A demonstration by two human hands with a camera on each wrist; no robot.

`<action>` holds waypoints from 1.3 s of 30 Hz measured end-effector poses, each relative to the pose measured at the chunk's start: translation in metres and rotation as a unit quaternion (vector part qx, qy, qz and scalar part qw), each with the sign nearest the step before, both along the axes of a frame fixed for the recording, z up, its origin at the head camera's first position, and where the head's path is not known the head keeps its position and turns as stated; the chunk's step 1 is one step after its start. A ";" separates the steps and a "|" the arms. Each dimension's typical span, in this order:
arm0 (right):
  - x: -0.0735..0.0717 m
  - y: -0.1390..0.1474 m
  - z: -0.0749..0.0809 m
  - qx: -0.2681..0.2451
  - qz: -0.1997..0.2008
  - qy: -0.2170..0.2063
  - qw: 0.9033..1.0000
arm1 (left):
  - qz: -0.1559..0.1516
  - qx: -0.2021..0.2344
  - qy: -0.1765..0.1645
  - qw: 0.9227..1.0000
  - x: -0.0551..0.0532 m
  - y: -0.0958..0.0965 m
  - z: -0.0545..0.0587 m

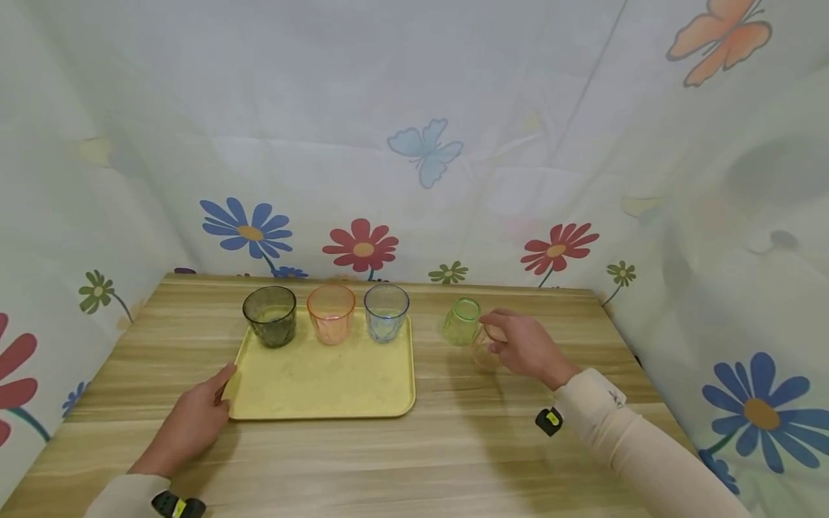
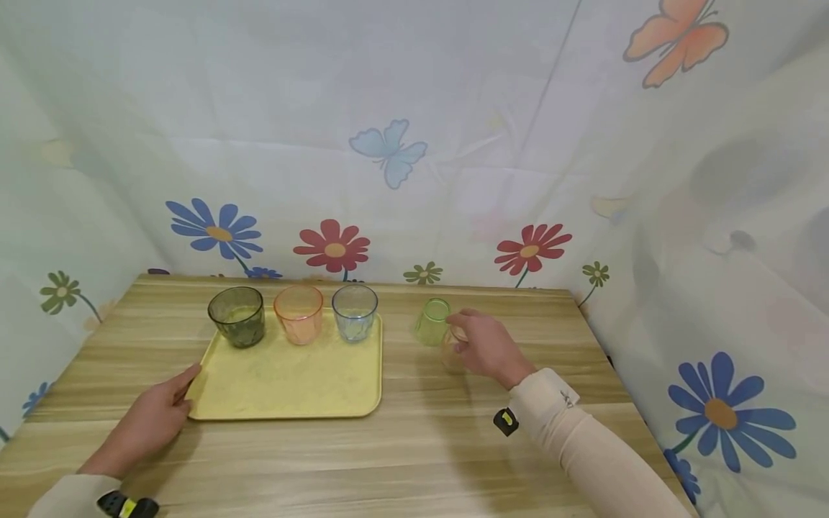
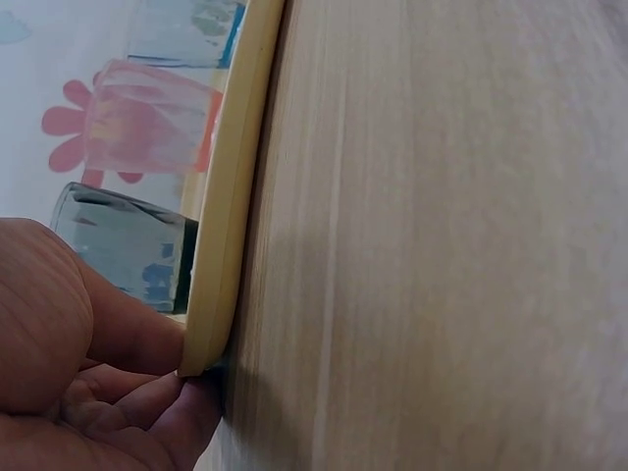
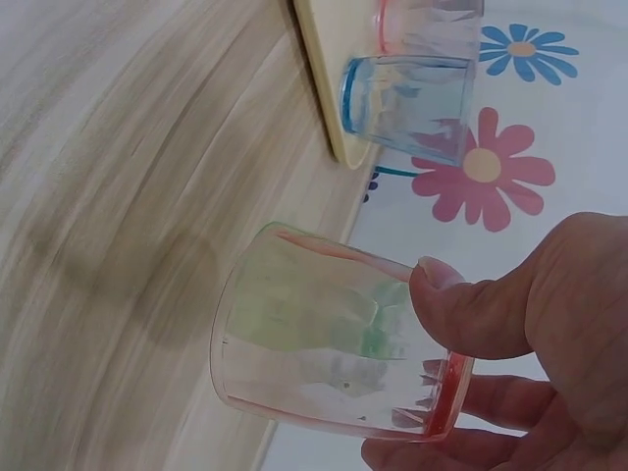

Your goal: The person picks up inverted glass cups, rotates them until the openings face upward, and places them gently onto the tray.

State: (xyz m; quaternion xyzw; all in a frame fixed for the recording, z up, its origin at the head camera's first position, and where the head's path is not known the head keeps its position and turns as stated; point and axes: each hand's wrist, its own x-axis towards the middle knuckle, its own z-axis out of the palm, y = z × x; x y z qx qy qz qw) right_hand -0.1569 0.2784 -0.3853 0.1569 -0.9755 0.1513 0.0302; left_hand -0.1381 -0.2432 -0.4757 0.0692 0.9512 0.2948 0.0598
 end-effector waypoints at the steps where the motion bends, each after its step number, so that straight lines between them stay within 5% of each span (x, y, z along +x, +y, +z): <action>1: 0.000 -0.001 0.001 -0.001 0.001 -0.002 1.000 | 0.000 0.000 -0.001 1.000 0.000 0.000 0.000; 39: 0.012 -0.035 0.022 0.019 0.061 0.013 0.998 | 0.004 0.000 -0.008 1.000 -0.002 0.001 0.000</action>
